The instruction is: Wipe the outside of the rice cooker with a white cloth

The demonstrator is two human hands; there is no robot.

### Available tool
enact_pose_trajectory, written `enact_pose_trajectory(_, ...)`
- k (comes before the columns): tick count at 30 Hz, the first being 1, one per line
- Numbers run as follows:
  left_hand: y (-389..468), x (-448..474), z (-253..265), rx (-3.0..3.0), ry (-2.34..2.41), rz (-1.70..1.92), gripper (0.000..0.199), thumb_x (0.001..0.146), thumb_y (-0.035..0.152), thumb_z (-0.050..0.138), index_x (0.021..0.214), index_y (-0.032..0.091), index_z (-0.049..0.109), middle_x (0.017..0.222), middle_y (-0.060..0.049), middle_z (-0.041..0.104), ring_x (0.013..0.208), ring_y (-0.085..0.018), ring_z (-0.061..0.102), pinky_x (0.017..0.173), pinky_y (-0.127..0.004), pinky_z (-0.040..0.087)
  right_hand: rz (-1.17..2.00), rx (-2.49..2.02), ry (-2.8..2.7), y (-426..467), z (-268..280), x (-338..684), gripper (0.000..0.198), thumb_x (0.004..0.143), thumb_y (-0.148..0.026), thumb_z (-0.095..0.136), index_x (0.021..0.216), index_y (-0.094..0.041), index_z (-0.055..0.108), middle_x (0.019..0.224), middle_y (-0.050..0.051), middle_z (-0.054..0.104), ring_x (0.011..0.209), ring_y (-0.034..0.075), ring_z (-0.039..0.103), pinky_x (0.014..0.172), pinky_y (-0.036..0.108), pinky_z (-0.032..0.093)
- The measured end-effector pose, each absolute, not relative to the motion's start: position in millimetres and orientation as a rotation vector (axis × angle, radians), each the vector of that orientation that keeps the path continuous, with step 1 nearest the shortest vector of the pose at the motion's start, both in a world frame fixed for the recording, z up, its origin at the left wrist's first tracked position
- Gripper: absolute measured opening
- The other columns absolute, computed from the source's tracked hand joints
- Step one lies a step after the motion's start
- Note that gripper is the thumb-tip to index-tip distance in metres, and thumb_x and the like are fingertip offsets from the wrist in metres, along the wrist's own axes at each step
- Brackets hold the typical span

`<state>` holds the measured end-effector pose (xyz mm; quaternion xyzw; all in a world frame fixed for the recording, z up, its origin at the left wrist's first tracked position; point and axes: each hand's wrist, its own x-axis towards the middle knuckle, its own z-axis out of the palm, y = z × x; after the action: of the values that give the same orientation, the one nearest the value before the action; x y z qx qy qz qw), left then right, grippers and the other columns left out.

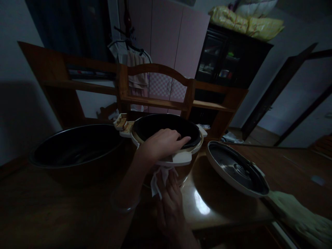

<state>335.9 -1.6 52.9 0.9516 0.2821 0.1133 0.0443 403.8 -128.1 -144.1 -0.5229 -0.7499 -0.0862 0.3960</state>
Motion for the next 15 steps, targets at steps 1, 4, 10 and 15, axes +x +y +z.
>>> enact_pose_trajectory(1, -0.7, 336.1, 51.9, 2.924, 0.825, 0.357, 0.049, 0.1, 0.047, 0.026, 0.123, 0.027, 0.065, 0.106, -0.008, 0.072, 0.098, -0.025, 0.067, 0.075, -0.033, 0.042, -0.226, -1.313, -1.921, -126.8, -142.9, 405.7, 0.067, 0.092, -0.014, 0.036, 0.155, -0.019, 0.015, 0.159, 0.011, 0.023, 0.147, 0.033, 0.011, 0.112, 0.064, 0.029)
enact_pose_trajectory(4, -0.9, 335.5, 52.3, 2.975, 0.772, 0.353, 0.044, 0.101, 0.042, 0.028, 0.129, 0.031, 0.06, 0.107, -0.006, 0.072, 0.095, -0.023, 0.067, 0.073, -0.031, 0.042, -0.252, -1.255, -1.985, -125.3, -138.6, 412.8, 0.069, 0.091, -0.015, 0.038, 0.155, -0.019, 0.014, 0.158, 0.01, 0.025, 0.146, 0.031, 0.017, 0.113, 0.061, 0.028)
enact_pose_trajectory(10, -4.4, 334.3, 56.9, 2.994, 0.842, 0.279, 0.052, 0.101, 0.044, 0.021, 0.13, 0.026, 0.06, 0.108, -0.01, 0.071, 0.099, -0.026, 0.066, 0.077, -0.033, 0.043, -0.216, -1.266, -2.087, -129.8, -128.0, 427.4, 0.067, 0.089, -0.018, 0.042, 0.154, -0.016, 0.022, 0.156, 0.01, 0.03, 0.146, 0.03, 0.02, 0.114, 0.057, 0.031)
enact_pose_trajectory(15, -3.8, 335.0, 55.2, 2.957, 0.856, 0.306, 0.055, 0.101, 0.047, 0.021, 0.123, 0.023, 0.065, 0.108, -0.011, 0.071, 0.1, -0.027, 0.066, 0.077, -0.034, 0.042, -0.197, -1.221, -2.236, -132.6, -123.7, 442.5, 0.066, 0.088, -0.018, 0.043, 0.152, -0.015, 0.028, 0.151, 0.011, 0.039, 0.144, 0.027, 0.027, 0.114, 0.053, 0.032)
